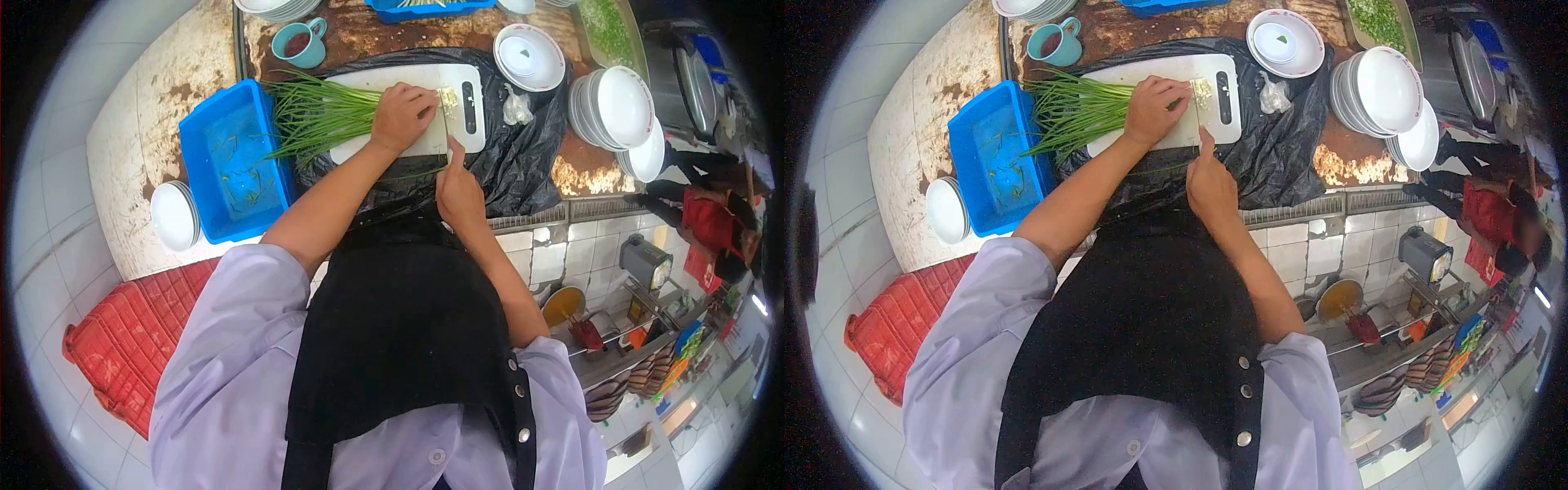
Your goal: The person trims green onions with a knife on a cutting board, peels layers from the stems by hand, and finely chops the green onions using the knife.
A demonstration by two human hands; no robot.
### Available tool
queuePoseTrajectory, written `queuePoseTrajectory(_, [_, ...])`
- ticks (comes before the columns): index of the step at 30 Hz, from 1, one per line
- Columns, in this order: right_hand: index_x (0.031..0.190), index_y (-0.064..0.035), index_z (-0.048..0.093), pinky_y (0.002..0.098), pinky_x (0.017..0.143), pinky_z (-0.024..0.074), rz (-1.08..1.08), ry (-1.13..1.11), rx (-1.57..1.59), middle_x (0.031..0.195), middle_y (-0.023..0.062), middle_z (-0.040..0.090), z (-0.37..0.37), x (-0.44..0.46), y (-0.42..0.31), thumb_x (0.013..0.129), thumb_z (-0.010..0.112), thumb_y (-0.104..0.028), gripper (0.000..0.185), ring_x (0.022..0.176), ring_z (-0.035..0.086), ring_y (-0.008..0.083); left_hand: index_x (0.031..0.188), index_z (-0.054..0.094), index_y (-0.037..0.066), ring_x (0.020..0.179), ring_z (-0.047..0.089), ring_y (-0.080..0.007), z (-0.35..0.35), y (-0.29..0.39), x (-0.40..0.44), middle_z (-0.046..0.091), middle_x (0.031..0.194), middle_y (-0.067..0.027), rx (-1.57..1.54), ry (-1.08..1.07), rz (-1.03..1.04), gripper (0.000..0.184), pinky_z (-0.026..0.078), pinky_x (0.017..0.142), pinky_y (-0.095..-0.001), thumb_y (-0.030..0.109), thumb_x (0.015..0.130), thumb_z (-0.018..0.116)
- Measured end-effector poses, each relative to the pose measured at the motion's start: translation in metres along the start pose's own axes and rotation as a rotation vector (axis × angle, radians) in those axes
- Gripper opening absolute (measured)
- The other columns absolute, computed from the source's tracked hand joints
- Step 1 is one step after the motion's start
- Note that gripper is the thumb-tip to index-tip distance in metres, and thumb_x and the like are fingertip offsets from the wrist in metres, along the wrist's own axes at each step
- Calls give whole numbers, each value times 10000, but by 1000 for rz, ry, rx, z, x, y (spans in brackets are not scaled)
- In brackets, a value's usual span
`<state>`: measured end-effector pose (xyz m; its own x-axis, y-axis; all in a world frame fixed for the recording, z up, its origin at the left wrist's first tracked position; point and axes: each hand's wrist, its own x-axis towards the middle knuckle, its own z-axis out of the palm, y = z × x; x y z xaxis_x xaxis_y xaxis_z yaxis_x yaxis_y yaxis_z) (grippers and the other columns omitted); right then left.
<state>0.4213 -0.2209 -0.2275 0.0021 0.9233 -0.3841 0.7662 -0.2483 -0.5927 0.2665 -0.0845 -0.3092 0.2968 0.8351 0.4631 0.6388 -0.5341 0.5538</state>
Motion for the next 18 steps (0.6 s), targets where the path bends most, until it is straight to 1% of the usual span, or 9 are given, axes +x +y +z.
queuePoseTrajectory(6, [1664, -73, 283, 637, 874, 553, 32, -5, -87, 1017, 302, 759, 2, 21, -8, 1069, 537, -170, 655, 966, 733, 519, 983, 814, 174, 968, 695, -255, 5, -8, -1, 803, 1067, 34, -45, 3, 44, 117, 558, 874, -417, 150, 868, 820])
queuePoseTrajectory(9, [1668, -92, 290, 633, 893, 552, 71, -22, -55, 1031, 301, 762, 2, 27, -12, 1061, 554, -178, 667, 979, 733, 520, 1039, 830, 125, 1025, 696, -261, -3, -5, 0, 816, 1154, -4, -55, -69, 49, 153, 567, 928, -404, 132, 886, 826])
queuePoseTrajectory(13, [1669, -111, 303, 645, 845, 561, 90, -48, -73, 979, 301, 763, 14, -1, 11, 1045, 564, -154, 678, 921, 741, 516, 1042, 827, 115, 1045, 702, -265, -4, -4, 0, 814, 1170, -12, -53, -82, 44, 147, 564, 939, -403, 123, 896, 816])
queuePoseTrajectory(18, [1653, -63, 307, 650, 770, 563, 70, -97, -89, 897, 291, 754, 2, -53, 28, 1043, 564, -139, 666, 835, 737, 519, 1025, 817, 107, 1065, 707, -270, -2, -6, 0, 813, 1169, -20, -71, -61, 51, 124, 556, 962, -411, 121, 903, 810])
